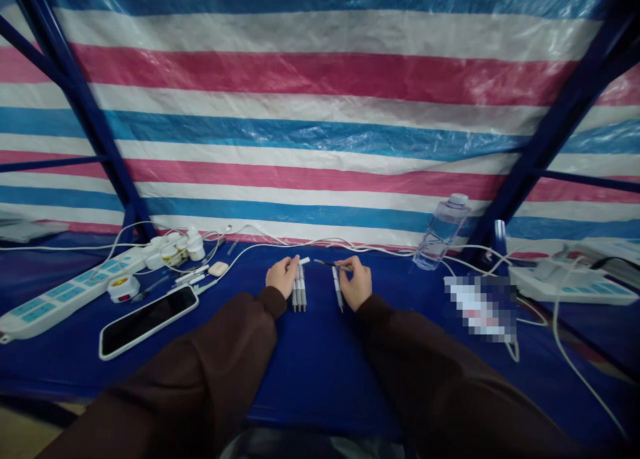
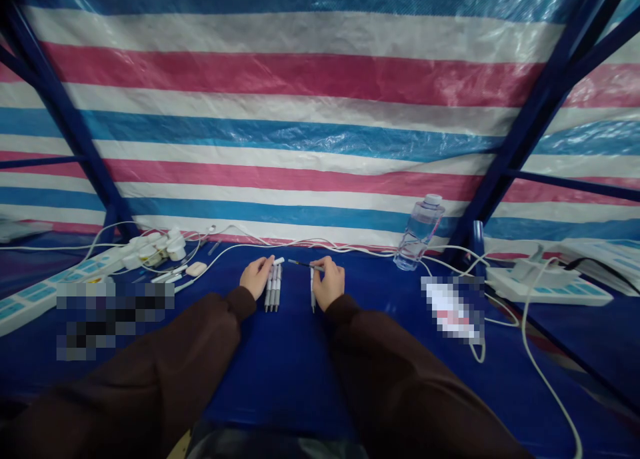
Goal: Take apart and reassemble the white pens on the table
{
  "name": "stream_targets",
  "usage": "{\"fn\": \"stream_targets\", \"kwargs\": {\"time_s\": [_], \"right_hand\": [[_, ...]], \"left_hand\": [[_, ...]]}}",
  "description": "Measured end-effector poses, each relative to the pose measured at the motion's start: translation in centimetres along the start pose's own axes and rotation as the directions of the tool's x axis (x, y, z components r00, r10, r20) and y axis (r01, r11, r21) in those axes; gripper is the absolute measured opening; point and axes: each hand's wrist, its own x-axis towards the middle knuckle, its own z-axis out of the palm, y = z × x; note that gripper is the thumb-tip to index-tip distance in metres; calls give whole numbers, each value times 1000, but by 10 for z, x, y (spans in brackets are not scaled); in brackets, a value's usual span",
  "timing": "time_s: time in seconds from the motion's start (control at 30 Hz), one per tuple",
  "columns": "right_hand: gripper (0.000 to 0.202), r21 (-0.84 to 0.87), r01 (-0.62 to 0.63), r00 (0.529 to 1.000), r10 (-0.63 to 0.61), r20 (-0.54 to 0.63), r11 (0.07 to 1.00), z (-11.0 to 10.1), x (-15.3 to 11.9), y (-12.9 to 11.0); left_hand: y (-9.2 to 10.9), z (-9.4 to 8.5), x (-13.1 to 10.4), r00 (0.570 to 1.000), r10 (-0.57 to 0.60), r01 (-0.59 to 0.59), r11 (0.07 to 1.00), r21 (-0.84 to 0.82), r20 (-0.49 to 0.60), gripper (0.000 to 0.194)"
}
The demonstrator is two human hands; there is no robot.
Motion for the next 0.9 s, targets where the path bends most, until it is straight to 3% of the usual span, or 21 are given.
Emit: {"fn": "stream_targets", "kwargs": {"time_s": [0.1,0.17,0.23,0.33,0.5,0.77,0.9], "right_hand": [[11,164,-121,991,128,-31,979,4,0,4],[20,276,-181,981,194,-20,944,7,0,5],[29,368,-227,971,241,8,902,9,2,5],[42,473,-341,931,360,53,813,9,5,5],[52,578,-571,789,584,190,583,7,10,8],[54,604,-567,786,587,195,560,7,10,11],[53,609,-530,812,561,164,590,8,9,10]], "left_hand": [[-4,5,5,994,-93,64,917,-394,-55,37],[-6,8,9,981,-193,133,770,-624,-29,28],[-7,9,13,964,-265,192,646,-739,20,17],[-11,12,17,946,-320,238,577,-781,52,8],[-19,15,20,910,-386,334,468,-818,151,10],[-21,14,19,895,-389,377,405,-833,216,16],[-19,13,18,895,-382,385,403,-830,230,20]]}}
